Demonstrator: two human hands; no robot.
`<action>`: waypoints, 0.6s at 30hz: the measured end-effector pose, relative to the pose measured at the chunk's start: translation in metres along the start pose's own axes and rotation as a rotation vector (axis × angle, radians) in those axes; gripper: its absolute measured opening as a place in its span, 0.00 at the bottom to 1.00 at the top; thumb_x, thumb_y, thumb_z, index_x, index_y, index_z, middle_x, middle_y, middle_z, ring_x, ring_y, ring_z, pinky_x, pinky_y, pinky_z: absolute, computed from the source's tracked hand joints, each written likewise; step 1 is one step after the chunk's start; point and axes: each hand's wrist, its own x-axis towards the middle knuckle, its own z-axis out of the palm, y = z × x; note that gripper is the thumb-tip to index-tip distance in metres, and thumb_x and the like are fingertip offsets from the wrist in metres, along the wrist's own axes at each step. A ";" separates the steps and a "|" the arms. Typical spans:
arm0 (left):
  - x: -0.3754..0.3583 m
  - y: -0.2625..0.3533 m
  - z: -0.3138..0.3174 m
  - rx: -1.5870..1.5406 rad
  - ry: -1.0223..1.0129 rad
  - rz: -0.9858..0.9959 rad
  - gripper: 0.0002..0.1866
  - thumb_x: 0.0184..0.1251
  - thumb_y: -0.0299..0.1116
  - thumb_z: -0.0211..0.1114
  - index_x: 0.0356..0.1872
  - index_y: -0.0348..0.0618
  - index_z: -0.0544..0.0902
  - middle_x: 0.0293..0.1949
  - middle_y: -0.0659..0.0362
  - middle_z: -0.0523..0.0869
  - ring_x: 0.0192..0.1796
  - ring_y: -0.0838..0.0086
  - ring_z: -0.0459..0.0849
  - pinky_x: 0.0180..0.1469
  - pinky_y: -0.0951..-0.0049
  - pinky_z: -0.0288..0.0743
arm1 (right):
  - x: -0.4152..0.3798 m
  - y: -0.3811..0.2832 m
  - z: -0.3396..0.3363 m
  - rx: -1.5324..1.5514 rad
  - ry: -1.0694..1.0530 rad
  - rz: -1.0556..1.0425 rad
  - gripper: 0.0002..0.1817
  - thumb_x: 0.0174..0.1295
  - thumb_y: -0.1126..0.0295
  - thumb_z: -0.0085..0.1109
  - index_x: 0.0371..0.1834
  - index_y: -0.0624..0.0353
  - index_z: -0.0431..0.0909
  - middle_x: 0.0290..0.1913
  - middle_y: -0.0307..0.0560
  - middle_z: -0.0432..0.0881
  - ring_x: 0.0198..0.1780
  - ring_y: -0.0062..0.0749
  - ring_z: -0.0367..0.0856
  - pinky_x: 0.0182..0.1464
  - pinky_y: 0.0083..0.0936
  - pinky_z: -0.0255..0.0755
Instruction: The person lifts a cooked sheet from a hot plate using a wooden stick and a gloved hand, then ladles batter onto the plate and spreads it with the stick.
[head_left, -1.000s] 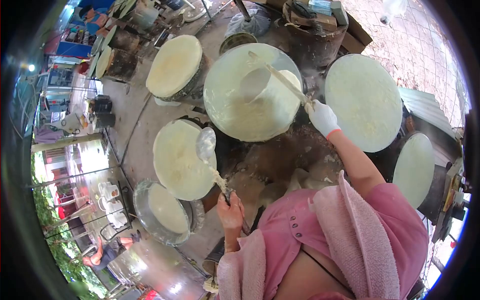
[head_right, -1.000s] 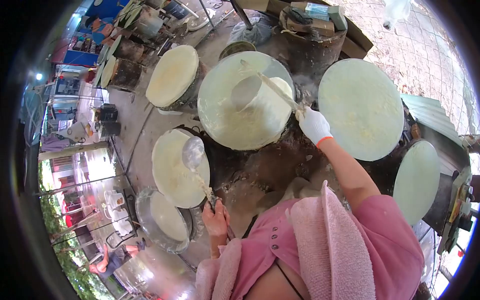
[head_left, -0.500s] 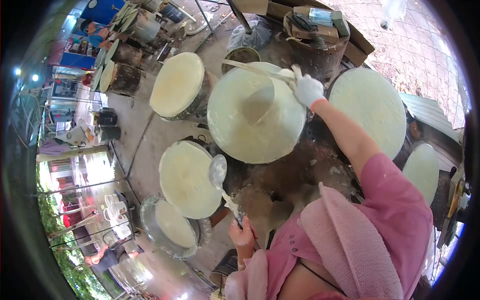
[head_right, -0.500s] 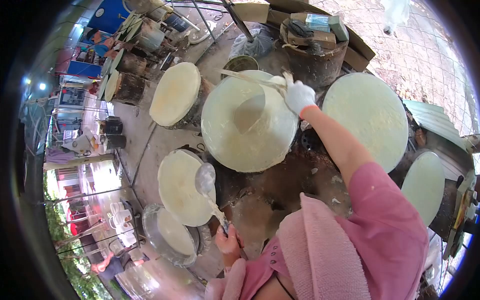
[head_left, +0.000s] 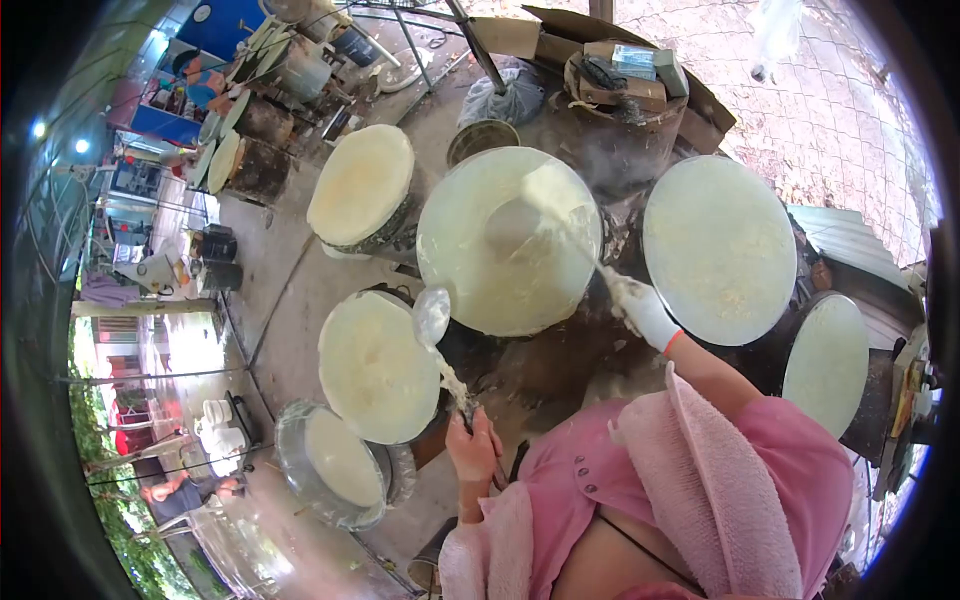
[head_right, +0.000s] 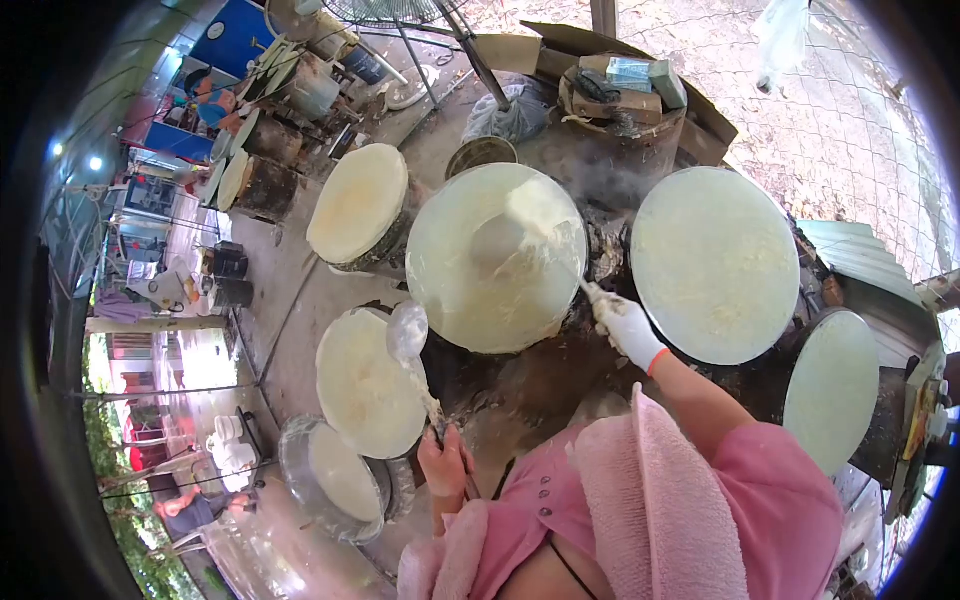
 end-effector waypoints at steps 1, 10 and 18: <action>0.002 0.001 0.001 -0.016 -0.013 0.006 0.09 0.75 0.30 0.54 0.33 0.40 0.69 0.18 0.63 0.72 0.12 0.80 0.70 0.14 0.77 0.62 | -0.011 -0.011 0.001 -0.074 -0.023 -0.037 0.12 0.71 0.57 0.53 0.46 0.49 0.81 0.23 0.30 0.75 0.19 0.12 0.65 0.21 0.15 0.59; 0.012 0.002 0.009 -0.082 -0.014 0.029 0.10 0.75 0.30 0.55 0.32 0.39 0.70 0.19 0.63 0.72 0.12 0.81 0.70 0.13 0.77 0.61 | -0.022 -0.023 0.003 -0.083 -0.057 0.025 0.12 0.70 0.60 0.54 0.50 0.50 0.81 0.27 0.28 0.72 0.23 0.12 0.66 0.22 0.14 0.60; 0.008 -0.014 0.010 -0.073 0.075 -0.072 0.10 0.73 0.30 0.55 0.30 0.40 0.71 0.18 0.62 0.72 0.12 0.78 0.69 0.13 0.75 0.60 | 0.079 0.021 -0.049 -0.350 -0.034 -0.390 0.17 0.68 0.65 0.56 0.57 0.59 0.81 0.39 0.36 0.84 0.38 0.15 0.75 0.46 0.17 0.72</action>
